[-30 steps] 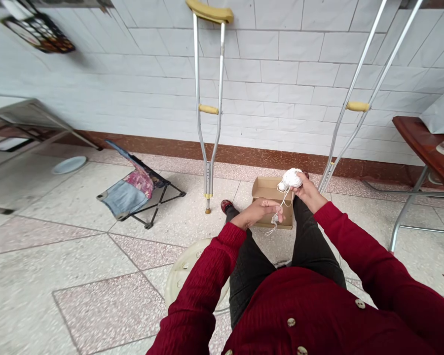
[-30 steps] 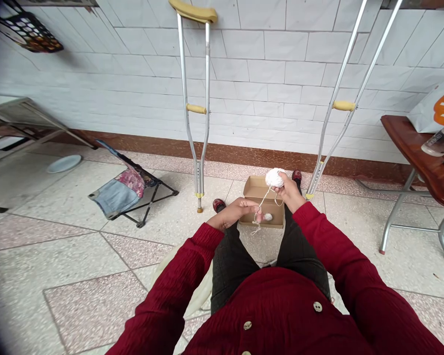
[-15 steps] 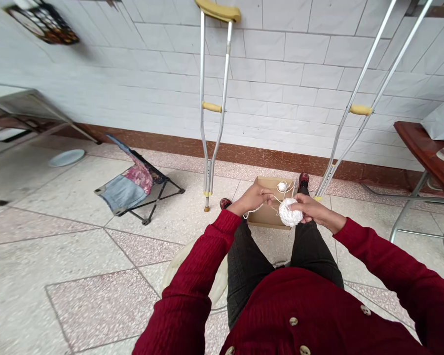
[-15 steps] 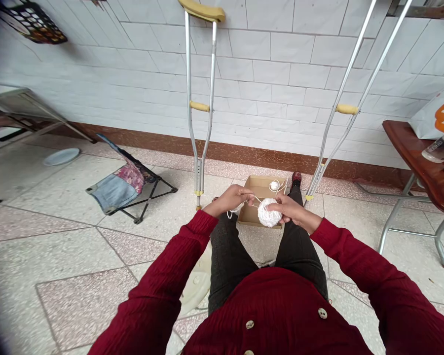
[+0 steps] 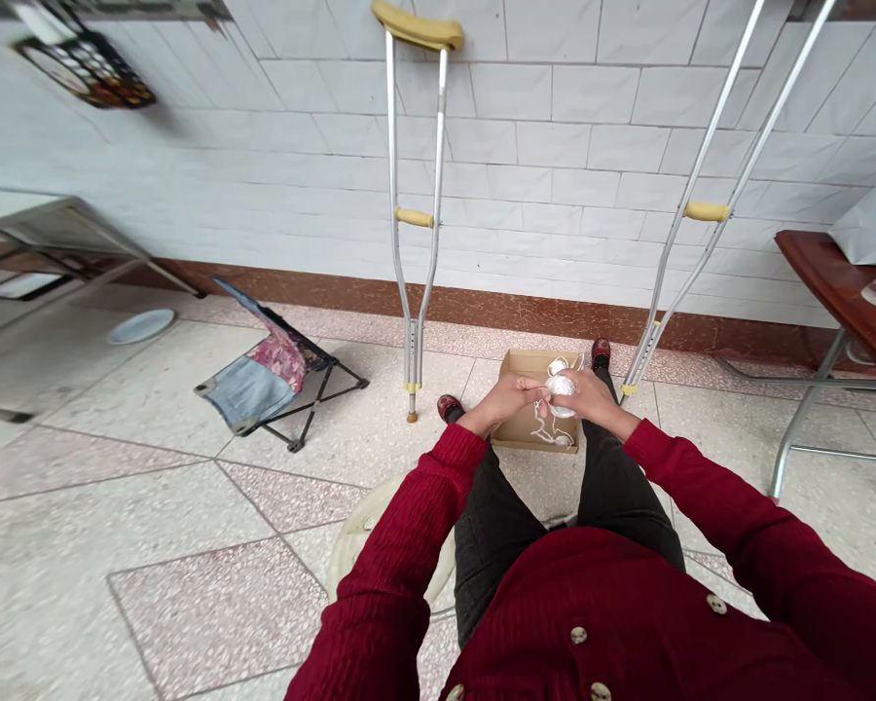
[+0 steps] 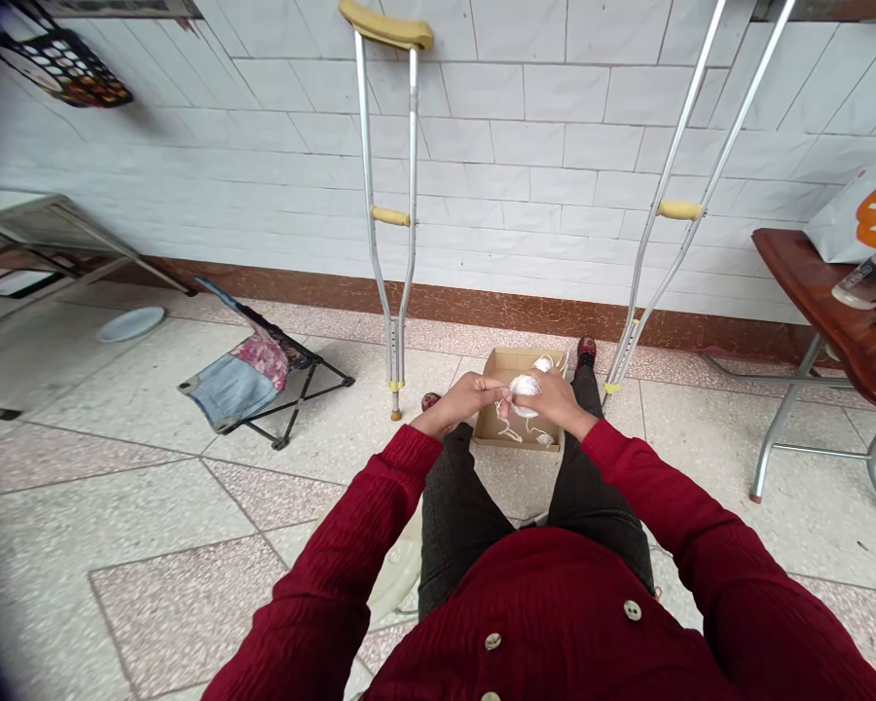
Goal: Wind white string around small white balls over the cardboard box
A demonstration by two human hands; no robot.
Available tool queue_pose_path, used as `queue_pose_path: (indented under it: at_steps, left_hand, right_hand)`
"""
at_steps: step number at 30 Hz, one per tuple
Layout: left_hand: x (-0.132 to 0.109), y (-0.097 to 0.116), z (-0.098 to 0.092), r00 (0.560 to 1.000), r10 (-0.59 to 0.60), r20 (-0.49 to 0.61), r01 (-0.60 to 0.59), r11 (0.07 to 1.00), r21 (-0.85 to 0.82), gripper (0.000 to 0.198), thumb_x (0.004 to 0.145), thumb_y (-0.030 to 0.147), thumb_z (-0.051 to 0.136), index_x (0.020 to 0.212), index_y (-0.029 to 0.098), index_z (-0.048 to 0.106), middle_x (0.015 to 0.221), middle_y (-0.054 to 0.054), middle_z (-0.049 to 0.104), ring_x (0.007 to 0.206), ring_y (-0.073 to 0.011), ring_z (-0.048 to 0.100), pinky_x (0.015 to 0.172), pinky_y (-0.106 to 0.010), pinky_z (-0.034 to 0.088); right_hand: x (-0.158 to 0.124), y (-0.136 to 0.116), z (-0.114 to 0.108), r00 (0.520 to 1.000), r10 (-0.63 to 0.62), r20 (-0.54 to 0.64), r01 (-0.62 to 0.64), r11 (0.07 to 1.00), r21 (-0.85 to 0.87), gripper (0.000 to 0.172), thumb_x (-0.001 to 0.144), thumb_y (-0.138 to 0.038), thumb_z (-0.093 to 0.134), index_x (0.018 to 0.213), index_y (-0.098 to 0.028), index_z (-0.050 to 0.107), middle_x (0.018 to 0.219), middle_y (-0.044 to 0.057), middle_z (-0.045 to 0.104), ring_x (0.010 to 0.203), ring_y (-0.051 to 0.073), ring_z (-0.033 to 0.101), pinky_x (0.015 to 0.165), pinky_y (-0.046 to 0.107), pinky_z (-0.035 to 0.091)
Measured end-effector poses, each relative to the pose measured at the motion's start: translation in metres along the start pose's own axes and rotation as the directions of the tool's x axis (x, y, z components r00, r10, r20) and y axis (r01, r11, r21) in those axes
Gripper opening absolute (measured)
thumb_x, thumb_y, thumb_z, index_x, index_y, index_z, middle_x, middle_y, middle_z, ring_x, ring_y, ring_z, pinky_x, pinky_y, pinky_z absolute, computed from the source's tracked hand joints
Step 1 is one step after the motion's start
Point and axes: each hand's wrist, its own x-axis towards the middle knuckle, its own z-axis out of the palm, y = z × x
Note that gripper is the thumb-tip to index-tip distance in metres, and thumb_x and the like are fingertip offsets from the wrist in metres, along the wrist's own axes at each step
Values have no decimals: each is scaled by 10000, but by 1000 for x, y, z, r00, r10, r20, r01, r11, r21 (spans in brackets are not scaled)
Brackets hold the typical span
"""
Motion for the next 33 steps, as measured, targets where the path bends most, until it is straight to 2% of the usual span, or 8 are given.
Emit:
queue_pose_path:
  at_steps: [4,10,15,20,23,27,30,33]
  left_hand:
    - [-11,0,12,999,-43,-26,43,999,12,391,854,447,561,666,144,721,705,-56,713,734,-171,630,815,-292,445]
    - [-32,-15,23,994,-91,54,90,996,25,353,846,454,586,779,143,740,814,-53,725,786,-170,619,791,-276,436]
    - [-34,-33,18,986,-111,-122,86,977,-194,371,837,458,610,996,134,696,945,-92,726,829,-185,639,804,-299,454]
    - [-34,-43,16,953,-166,-254,39,897,-441,540,821,494,628,1225,140,573,936,-111,728,865,-226,683,861,-369,481]
    - [-36,-57,20,912,-180,-367,25,920,-390,519,808,500,640,1193,154,606,1083,-130,703,1033,-250,646,969,-396,439]
    - [-35,-84,33,797,-193,-572,8,951,-309,479,762,484,673,1098,143,646,1132,-133,681,1080,-258,621,1011,-425,417]
    - [-26,-88,47,813,-122,-570,-39,964,-263,486,707,416,729,1100,143,643,1137,-126,672,1080,-255,619,979,-402,452]
    - [-9,-70,60,820,-16,-572,-114,975,-190,482,735,377,717,1158,162,631,1156,-103,659,1102,-246,601,946,-366,471]
  right_hand:
    - [10,5,-2,982,164,94,-188,900,393,402,658,-349,752,1020,-202,661,791,26,648,548,133,571,415,212,438]
    - [13,0,-12,883,356,306,-453,478,752,235,767,-248,647,990,-183,606,777,33,693,637,155,654,519,269,559]
    - [6,-18,-26,909,228,350,-416,430,801,259,769,-208,667,1019,-191,600,866,46,706,728,178,676,574,311,590]
    - [7,-25,-40,918,290,270,-373,401,837,205,800,-227,659,988,-171,601,800,53,702,636,159,661,522,276,571]
    - [8,-31,-44,895,349,279,-380,267,885,144,854,-240,599,971,-156,601,727,50,689,576,143,642,468,229,542]
    - [2,-48,-46,894,334,300,-365,150,919,139,879,-238,561,994,-166,588,725,54,694,556,142,631,428,206,525]
    - [-2,-60,-46,907,292,304,-345,97,934,145,881,-243,556,1008,-178,586,742,54,699,559,143,627,416,200,524]
    - [-4,-67,-43,914,274,299,-324,49,945,144,876,-231,556,1009,-184,584,759,52,701,585,149,638,429,209,539]
